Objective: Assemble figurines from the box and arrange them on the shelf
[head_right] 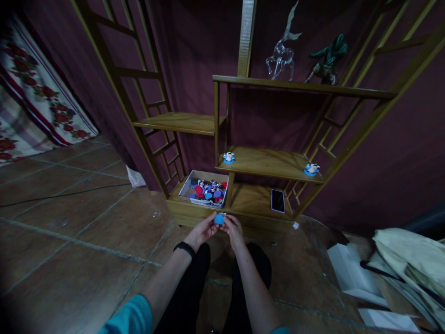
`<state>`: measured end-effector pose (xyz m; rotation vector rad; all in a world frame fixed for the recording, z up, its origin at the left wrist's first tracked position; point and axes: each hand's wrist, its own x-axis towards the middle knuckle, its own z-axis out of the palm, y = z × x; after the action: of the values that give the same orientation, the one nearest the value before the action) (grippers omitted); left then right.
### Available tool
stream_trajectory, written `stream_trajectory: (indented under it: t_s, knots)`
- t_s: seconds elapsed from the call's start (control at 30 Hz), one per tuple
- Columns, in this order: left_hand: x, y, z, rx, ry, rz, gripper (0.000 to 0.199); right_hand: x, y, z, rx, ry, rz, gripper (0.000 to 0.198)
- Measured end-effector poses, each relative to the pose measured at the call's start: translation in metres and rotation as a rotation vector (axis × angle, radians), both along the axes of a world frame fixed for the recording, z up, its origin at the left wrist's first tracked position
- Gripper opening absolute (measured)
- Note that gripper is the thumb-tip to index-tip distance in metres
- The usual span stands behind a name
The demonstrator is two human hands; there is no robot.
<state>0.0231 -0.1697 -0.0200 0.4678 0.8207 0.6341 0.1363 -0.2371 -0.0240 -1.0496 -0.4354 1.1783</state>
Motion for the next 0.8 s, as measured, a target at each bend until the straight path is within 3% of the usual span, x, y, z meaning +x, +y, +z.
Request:
stream_trajectory:
  t_s: [0.47,0.8]
  knots:
    - [0.0013,-0.0018,0.0041,0.012,0.107,-0.023,0.033,-0.0007,-0.0013,0.0016,-0.004,-0.022,0.055,0.031]
    - [-0.0001,-0.0006,0.0021,0.030,0.067,-0.021,0.022,0.0006,0.0021,-0.0015,-0.025,-0.024,0.038,0.035]
